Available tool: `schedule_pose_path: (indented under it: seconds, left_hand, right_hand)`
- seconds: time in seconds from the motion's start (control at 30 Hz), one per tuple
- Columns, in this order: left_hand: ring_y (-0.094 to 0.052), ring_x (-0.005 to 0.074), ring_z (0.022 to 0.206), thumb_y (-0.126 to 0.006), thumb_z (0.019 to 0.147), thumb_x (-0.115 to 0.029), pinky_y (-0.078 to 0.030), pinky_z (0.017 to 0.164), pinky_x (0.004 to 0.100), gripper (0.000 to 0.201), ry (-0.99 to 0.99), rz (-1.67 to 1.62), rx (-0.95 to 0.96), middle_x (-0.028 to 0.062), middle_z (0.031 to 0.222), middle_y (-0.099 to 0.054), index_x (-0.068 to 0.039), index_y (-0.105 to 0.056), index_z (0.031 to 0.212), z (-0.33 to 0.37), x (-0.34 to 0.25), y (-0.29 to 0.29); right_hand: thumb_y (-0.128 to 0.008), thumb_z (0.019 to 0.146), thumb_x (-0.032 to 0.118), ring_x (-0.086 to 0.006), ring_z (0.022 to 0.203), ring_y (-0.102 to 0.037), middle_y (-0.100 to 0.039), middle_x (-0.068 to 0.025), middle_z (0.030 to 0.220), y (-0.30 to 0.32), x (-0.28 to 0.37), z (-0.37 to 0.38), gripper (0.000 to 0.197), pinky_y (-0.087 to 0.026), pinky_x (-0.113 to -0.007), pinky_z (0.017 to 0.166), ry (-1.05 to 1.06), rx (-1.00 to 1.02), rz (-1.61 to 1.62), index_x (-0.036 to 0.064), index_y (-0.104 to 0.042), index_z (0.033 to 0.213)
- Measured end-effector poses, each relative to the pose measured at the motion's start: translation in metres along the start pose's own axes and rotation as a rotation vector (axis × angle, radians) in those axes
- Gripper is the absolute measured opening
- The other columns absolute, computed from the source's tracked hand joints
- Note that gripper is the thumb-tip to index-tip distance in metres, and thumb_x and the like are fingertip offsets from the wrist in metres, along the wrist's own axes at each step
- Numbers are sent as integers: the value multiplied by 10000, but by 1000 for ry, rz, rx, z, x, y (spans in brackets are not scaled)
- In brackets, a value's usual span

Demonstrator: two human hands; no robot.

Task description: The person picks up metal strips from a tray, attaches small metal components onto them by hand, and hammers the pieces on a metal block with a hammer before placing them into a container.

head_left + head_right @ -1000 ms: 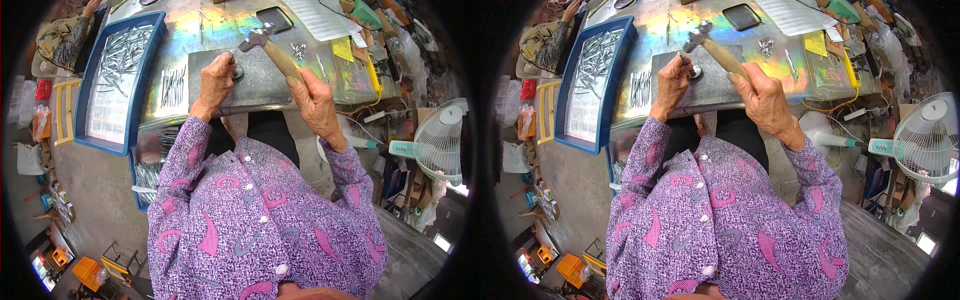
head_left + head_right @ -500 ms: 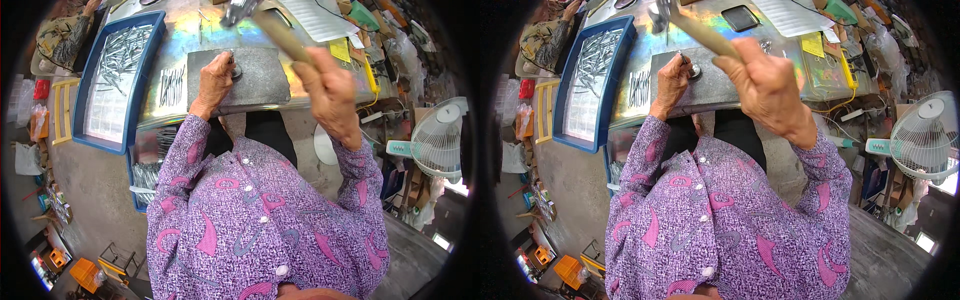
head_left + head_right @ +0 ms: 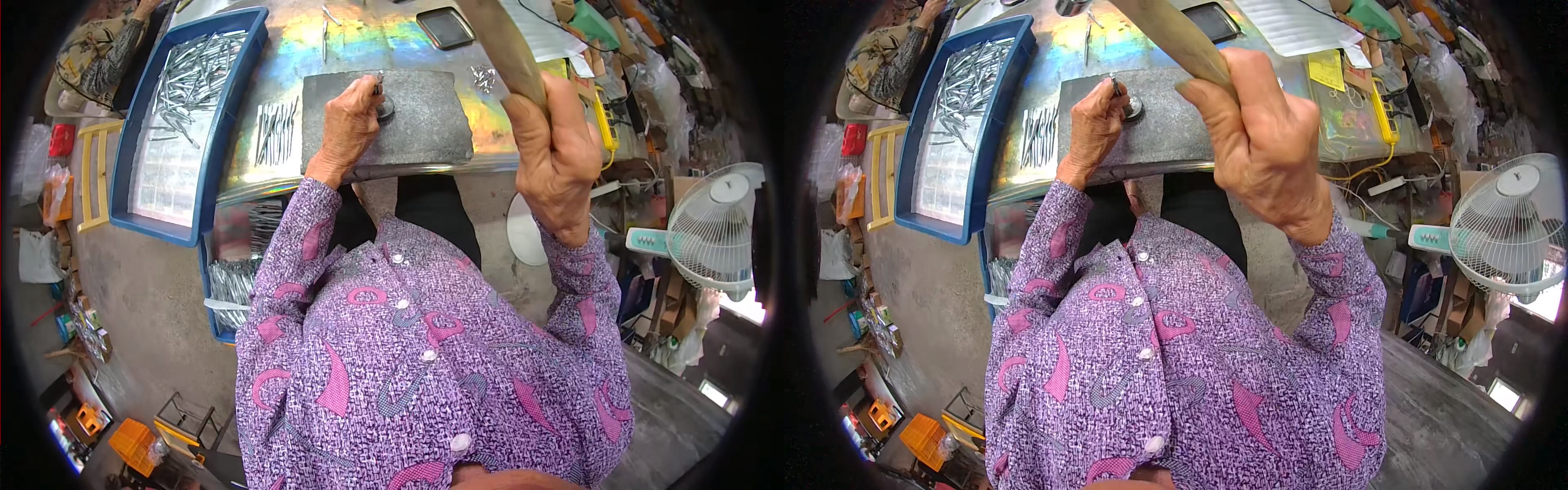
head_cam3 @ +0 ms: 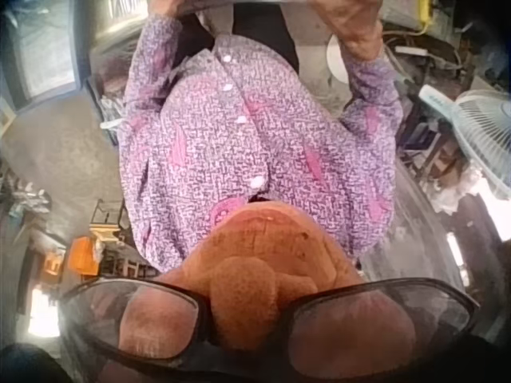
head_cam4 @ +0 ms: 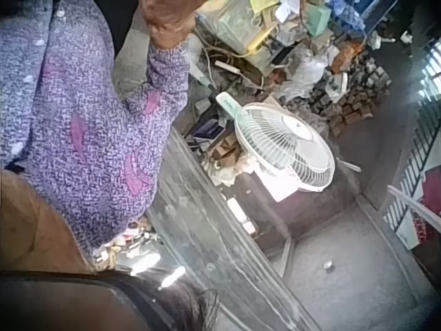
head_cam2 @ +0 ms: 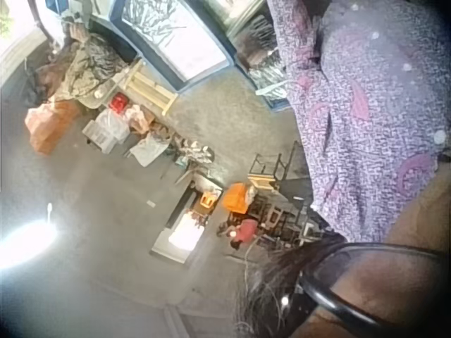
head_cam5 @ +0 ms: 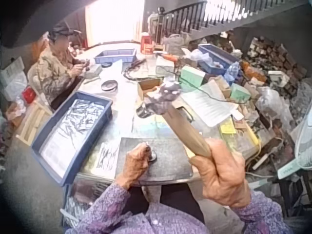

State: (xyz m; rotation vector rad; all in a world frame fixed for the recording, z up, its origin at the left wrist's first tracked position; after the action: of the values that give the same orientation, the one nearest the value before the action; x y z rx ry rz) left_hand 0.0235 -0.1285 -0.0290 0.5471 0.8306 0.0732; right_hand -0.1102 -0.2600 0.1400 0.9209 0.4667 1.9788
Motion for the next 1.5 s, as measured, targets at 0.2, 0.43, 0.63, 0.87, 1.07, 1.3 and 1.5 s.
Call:
schedule_pose_path:
  seconds: [0.2, 0.43, 0.63, 0.87, 1.07, 1.3, 1.5]
  left_hand:
    - [-571, 186, 549, -528, 782, 47, -450, 508, 289, 106, -8, 16, 11, 92, 698, -546, -37, -479, 823, 2, -1, 0]
    - [-570, 151, 545, -529, 809, 22, -446, 488, 278, 67, 34, -10, 2, 82, 709, -569, -26, -496, 843, -1, 6, -1]
    - [-584, 116, 571, -528, 870, -47, -511, 517, 229, 130, 520, -642, -21, 93, 730, -605, 33, -527, 973, -2, 17, 8]
    - [-605, 126, 599, -552, 863, -72, -533, 542, 241, 242, 606, -888, -126, 130, 778, -625, 51, -506, 1066, -7, 28, 27]
    - [-517, 82, 512, -552, 817, -33, -427, 440, 213, 443, 611, -321, -14, 62, 657, -574, 90, -407, 1216, -22, 37, 82]
    - [-603, 396, 821, -559, 739, -73, -466, 728, 466, 426, 592, 598, 115, 227, 844, -630, -64, -518, 1163, -59, 98, 140]
    - [-589, 394, 874, -564, 759, -100, -455, 758, 481, 384, 671, 721, 248, 237, 927, -612, -93, -544, 1143, -63, 109, 134]
  right_hand:
    - [-610, 838, 164, -298, 460, -542, -512, -121, 530, -22, -28, -21, 169, -373, -382, 401, 1, 240, -199, 34, -503, 829]
    - [-568, 879, 185, -146, 410, -466, -471, -79, 527, -31, -56, -51, 174, -342, -316, 381, -398, 119, 237, 27, -521, 823]
    - [-526, 912, 281, -18, 417, -334, -420, 30, 562, -63, -82, -110, 304, -238, -171, 342, -1123, 95, 803, -2, -529, 803]
    - [-497, 914, 335, -29, 373, -363, -444, 2, 549, -88, -79, -136, 356, -235, -156, 315, -1231, 19, 976, -10, -530, 835]
    - [-449, 929, 350, -76, 386, -464, -537, -62, 580, -88, -83, -146, 382, -319, -185, 328, -1152, 79, 846, -13, -534, 845]
    - [-415, 942, 344, -98, 445, -511, -556, -79, 616, -87, -86, -160, 394, -381, -204, 383, -1095, 69, 793, -15, -532, 830]
    - [-405, 949, 343, -97, 465, -515, -560, -83, 631, -91, -83, -161, 402, -388, -202, 405, -1048, 134, 789, -34, -539, 914]
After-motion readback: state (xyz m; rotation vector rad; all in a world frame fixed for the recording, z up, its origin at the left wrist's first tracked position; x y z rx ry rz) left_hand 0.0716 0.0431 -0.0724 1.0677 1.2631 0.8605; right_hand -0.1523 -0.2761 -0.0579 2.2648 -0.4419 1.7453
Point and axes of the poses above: each hand's wrist, its own z-axis towards the middle knuckle, its own y-axis out of the back of the hand, x = y × z, the point moved 2 cm from there along z, towards the middle knuckle
